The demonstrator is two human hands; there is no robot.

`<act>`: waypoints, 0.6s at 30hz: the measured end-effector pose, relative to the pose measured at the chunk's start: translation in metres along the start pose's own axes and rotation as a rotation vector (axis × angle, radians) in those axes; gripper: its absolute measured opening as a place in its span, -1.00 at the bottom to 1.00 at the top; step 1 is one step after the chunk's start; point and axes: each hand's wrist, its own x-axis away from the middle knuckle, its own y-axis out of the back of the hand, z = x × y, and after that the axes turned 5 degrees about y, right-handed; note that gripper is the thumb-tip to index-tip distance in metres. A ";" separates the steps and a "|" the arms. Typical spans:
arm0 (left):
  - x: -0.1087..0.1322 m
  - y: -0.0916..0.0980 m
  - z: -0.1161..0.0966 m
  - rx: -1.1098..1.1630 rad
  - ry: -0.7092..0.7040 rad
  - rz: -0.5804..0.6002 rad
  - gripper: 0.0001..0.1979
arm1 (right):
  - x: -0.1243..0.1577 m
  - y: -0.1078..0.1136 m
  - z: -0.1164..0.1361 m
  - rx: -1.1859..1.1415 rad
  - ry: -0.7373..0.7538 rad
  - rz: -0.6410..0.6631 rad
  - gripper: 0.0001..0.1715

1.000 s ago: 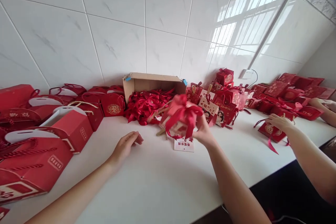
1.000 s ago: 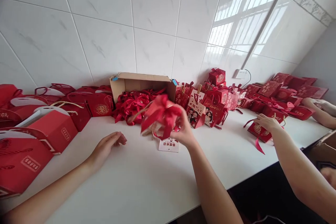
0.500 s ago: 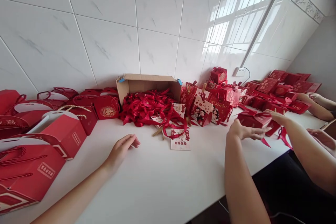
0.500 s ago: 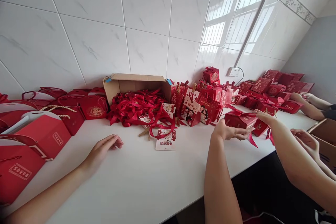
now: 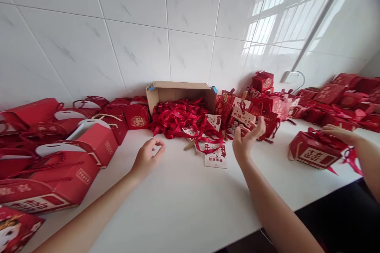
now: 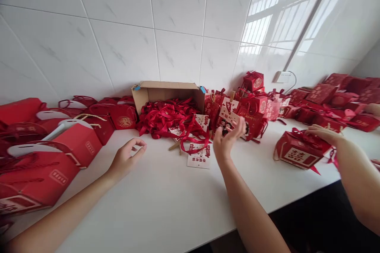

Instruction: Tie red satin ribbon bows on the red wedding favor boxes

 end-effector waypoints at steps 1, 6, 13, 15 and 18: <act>0.000 0.001 0.003 -0.037 -0.021 -0.025 -0.81 | 0.013 -0.008 0.015 -0.052 0.099 0.050 -0.15; 0.005 -0.002 0.016 -0.186 -0.092 -0.050 -0.85 | 0.068 -0.024 0.070 -0.156 0.507 0.962 -0.41; -0.013 0.023 0.003 -0.388 -0.127 -0.138 -0.95 | 0.077 -0.018 0.073 -0.206 0.441 1.449 -0.46; -0.028 0.051 -0.001 -0.436 -0.080 -0.250 -0.96 | 0.075 -0.018 0.073 -0.208 0.433 1.453 -0.46; -0.043 0.102 -0.003 -0.494 0.058 -0.452 -0.83 | 0.074 -0.019 0.073 -0.215 0.419 1.465 -0.45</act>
